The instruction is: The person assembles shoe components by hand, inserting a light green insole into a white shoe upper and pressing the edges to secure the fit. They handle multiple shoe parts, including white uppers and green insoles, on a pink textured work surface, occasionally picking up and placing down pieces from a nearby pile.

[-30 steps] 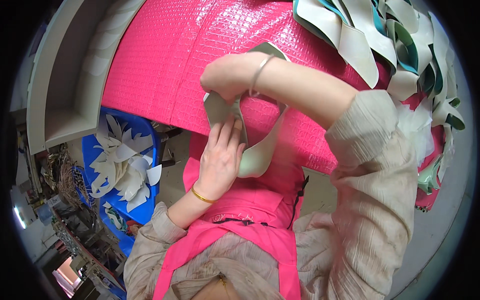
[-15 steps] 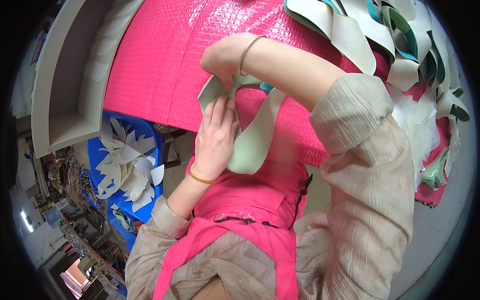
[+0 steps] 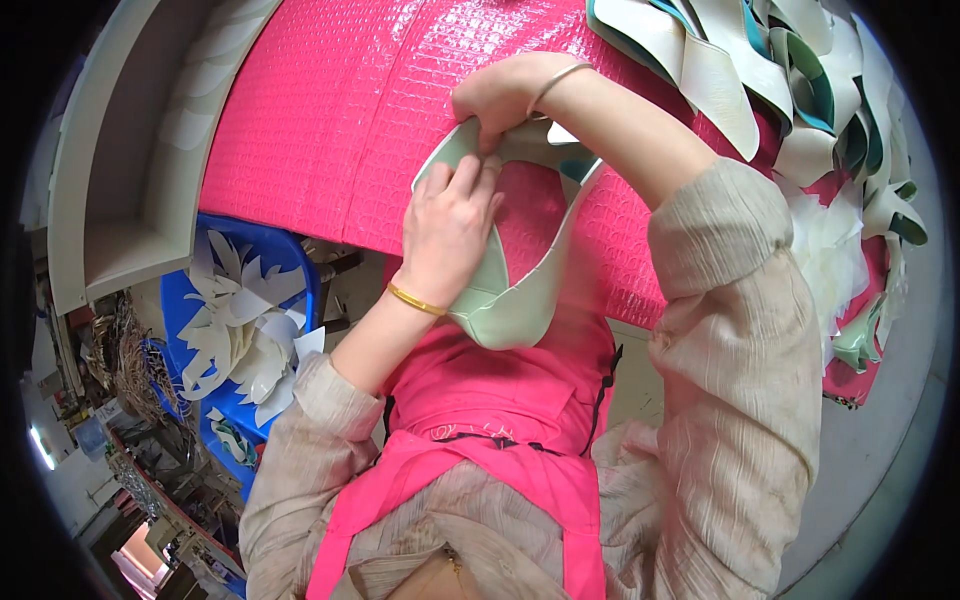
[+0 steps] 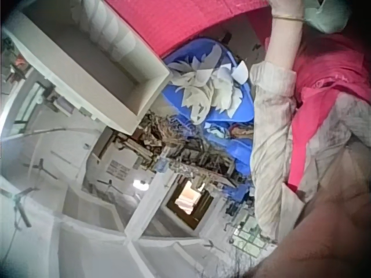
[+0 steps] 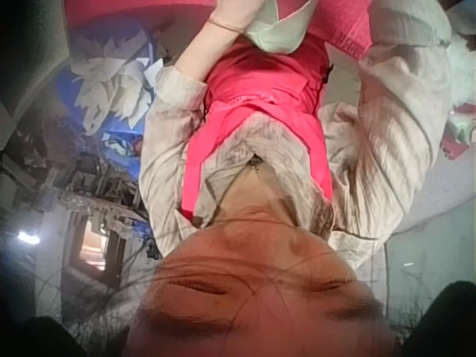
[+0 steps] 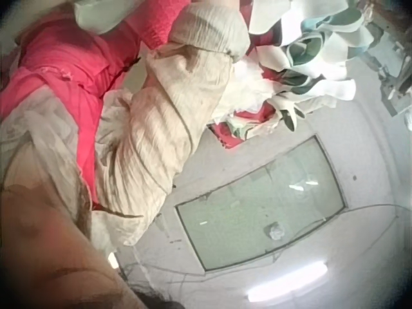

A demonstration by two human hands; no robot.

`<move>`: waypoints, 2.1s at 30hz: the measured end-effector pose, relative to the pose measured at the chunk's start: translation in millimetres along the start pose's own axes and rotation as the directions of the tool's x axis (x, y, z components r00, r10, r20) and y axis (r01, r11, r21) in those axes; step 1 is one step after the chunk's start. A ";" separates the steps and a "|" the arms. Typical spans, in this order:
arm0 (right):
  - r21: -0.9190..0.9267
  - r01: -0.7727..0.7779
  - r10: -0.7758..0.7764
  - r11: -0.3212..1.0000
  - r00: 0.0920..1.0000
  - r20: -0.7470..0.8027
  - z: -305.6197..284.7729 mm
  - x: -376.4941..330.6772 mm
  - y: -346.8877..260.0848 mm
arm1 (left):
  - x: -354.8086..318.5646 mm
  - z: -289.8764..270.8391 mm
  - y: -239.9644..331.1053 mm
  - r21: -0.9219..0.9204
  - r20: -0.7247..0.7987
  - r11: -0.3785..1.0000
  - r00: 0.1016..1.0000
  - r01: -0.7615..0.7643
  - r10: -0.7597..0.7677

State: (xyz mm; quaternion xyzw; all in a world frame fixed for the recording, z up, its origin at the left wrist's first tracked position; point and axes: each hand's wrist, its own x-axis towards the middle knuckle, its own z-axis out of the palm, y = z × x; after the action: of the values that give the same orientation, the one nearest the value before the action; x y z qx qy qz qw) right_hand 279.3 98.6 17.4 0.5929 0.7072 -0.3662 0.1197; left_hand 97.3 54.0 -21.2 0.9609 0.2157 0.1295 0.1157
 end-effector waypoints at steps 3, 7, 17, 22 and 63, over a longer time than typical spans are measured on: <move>-0.021 -0.086 0.085 0.996 0.995 -0.045 -1.6 -10.9 -2.0 | 3.1 6.9 -5.3 0.050 -0.124 0.994 0.987 -0.093 0.098; 0.058 -0.083 0.087 0.995 0.994 -0.059 4.7 -7.8 18.0 | 8.8 8.4 -14.8 -0.112 -0.121 0.982 0.983 -0.153 0.139; 0.621 -0.003 0.302 0.784 0.875 -0.377 55.8 -70.5 -3.1 | -21.7 -37.1 -25.3 -0.675 0.226 0.635 0.714 -0.376 0.662; 0.237 0.024 0.062 0.971 0.935 -0.350 34.9 -50.0 4.8 | -28.5 -2.9 83.5 -0.859 0.079 0.502 0.943 -0.101 0.324; -0.099 -0.209 0.173 0.973 0.942 -0.288 37.8 -54.3 36.5 | 31.9 33.0 13.0 -0.130 -0.154 0.939 0.942 -0.319 0.299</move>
State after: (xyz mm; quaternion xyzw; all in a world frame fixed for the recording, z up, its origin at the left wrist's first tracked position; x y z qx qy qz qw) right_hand 317.7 33.9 9.9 0.6952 0.6780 -0.2200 0.0925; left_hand 140.0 51.2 -42.2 0.9604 0.0585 0.2254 0.1530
